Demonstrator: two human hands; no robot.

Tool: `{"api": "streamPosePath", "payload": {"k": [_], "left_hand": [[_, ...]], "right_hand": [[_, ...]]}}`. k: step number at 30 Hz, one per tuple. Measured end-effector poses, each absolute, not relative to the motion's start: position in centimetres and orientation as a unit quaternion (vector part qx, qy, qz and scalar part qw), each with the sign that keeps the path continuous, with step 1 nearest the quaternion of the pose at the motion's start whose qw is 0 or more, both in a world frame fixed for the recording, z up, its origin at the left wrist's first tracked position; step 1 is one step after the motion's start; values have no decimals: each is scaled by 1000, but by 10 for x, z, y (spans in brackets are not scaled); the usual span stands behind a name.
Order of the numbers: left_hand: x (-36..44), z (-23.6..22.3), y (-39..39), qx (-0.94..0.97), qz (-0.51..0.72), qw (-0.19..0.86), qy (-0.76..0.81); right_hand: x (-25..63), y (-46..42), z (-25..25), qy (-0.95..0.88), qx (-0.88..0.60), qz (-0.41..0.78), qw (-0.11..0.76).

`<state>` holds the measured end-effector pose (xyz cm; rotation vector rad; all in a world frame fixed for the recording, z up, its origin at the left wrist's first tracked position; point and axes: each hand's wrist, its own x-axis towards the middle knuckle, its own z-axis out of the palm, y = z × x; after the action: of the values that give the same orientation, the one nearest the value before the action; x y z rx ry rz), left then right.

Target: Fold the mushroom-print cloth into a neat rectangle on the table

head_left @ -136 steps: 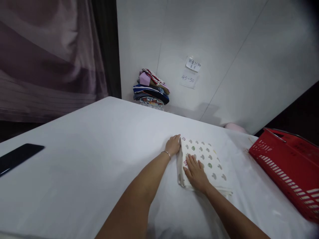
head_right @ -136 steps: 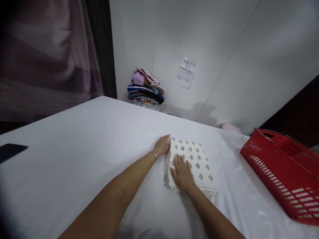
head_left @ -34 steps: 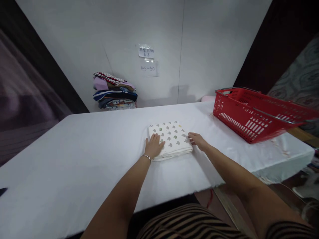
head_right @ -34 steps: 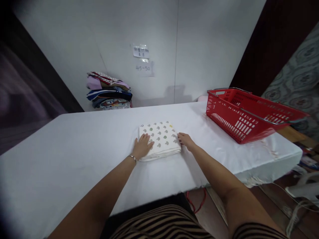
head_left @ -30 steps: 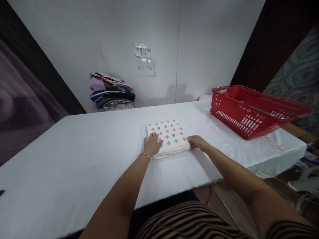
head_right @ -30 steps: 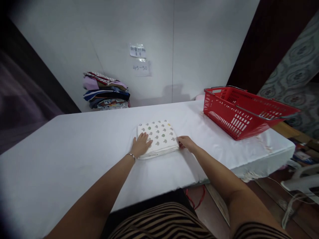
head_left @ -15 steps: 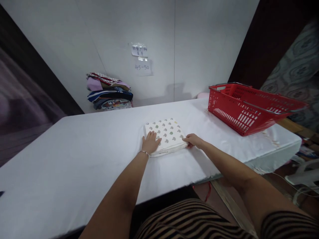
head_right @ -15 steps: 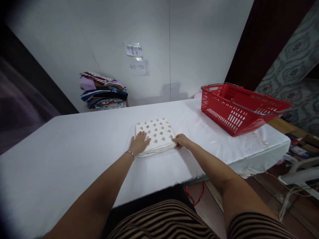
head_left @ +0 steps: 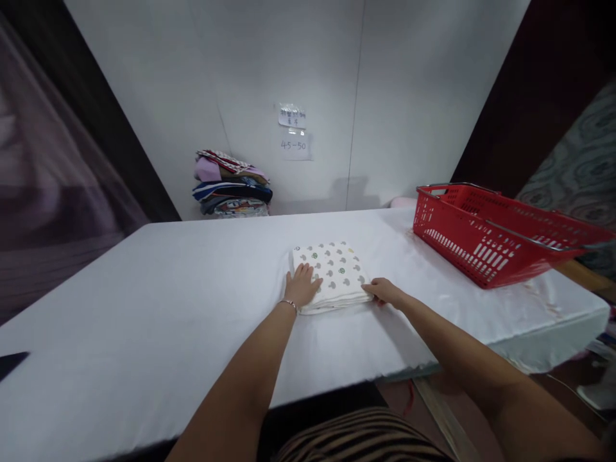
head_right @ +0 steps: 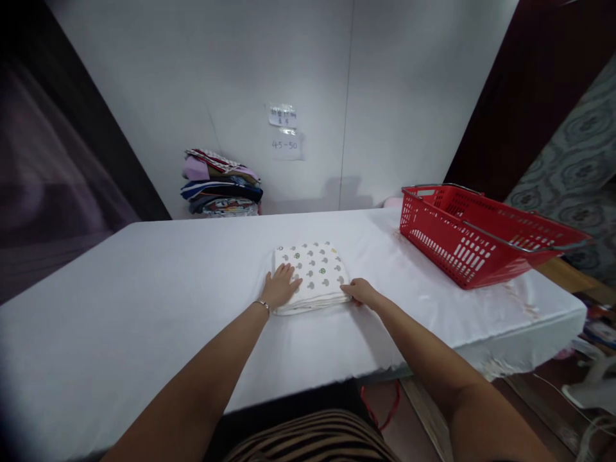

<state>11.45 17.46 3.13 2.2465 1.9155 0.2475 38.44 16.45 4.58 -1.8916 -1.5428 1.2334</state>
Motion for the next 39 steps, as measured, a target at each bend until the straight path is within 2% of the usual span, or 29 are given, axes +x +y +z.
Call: {"api": "streamPosePath", "payload": {"k": [6, 10, 14, 17, 22, 24, 28, 35, 39], "left_hand": [[113, 31, 174, 761, 84, 82, 638], [113, 29, 174, 762, 82, 71, 638], [112, 30, 176, 762, 88, 76, 637], [113, 35, 173, 761, 98, 91, 634], [125, 45, 152, 792, 191, 65, 576], [136, 47, 142, 816, 226, 71, 527], [158, 45, 133, 847, 234, 80, 471], [173, 42, 135, 871, 187, 48, 452], [179, 45, 137, 889, 145, 15, 434]], "right_hand": [[382, 158, 41, -448, -598, 589, 309], [387, 154, 31, -426, -593, 587, 350], [390, 149, 28, -445, -601, 573, 336], [395, 145, 29, -500, -610, 524, 320], [409, 133, 25, -671, -585, 247, 383], [412, 128, 23, -722, -535, 198, 391], [412, 128, 20, -764, -502, 184, 361], [421, 135, 17, -763, -489, 217, 364], [422, 133, 20, -766, -497, 231, 336]]}}
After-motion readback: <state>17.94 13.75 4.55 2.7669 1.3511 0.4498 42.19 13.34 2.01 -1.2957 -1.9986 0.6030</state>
